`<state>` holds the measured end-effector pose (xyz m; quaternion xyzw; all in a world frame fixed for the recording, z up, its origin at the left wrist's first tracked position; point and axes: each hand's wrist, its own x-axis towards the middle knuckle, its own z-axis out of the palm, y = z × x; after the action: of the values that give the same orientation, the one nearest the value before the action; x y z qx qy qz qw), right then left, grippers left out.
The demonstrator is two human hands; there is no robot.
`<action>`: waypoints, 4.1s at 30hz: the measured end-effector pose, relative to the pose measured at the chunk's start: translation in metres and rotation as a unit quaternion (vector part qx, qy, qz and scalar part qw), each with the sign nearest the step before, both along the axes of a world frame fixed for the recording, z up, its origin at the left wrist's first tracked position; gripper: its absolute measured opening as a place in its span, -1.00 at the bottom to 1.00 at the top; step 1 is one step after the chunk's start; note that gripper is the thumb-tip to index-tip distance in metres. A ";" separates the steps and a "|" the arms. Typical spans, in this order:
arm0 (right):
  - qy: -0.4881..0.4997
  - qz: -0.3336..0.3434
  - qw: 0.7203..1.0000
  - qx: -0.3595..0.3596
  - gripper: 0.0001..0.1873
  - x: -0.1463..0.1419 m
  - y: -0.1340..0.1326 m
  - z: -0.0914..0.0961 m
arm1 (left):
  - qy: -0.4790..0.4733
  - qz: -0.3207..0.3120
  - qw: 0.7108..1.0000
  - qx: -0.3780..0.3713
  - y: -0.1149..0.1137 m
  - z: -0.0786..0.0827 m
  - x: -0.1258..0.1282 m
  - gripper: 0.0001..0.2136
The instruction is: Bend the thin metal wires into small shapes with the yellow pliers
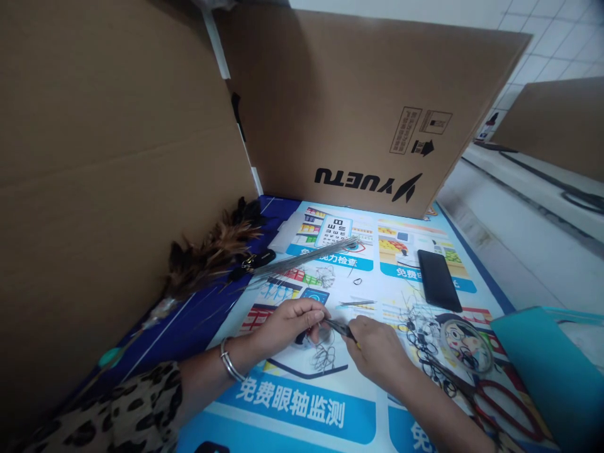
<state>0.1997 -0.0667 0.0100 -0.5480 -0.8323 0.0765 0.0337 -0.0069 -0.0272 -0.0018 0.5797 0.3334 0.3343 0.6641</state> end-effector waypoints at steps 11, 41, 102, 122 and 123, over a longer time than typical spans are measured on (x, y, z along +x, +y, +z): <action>0.087 -0.020 0.996 -0.018 -0.77 0.004 0.001 0.001 | -0.021 0.027 0.999 -0.007 -0.001 0.003 0.001 -0.78; 0.083 0.004 0.996 -0.037 -0.86 0.002 0.003 -0.001 | -0.240 -0.097 0.960 -0.104 -0.003 -0.004 -0.003 -0.83; 0.170 0.060 0.977 -0.116 -0.79 -0.002 -0.004 0.014 | -0.029 0.003 1.000 0.003 -0.003 -0.001 -0.005 -0.80; 0.174 0.032 0.977 -0.117 -0.77 0.000 -0.002 0.010 | -0.033 0.015 0.999 0.009 -0.004 0.001 -0.004 -0.80; 0.192 0.026 0.974 -0.115 -0.77 0.000 -0.002 0.009 | -0.034 0.016 0.999 0.006 -0.004 0.001 -0.004 -0.80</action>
<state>0.2000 -0.0684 0.0190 -0.5013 -0.8100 0.2764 0.1274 -0.0105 -0.0316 -0.0011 0.5666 0.3182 0.3660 0.6661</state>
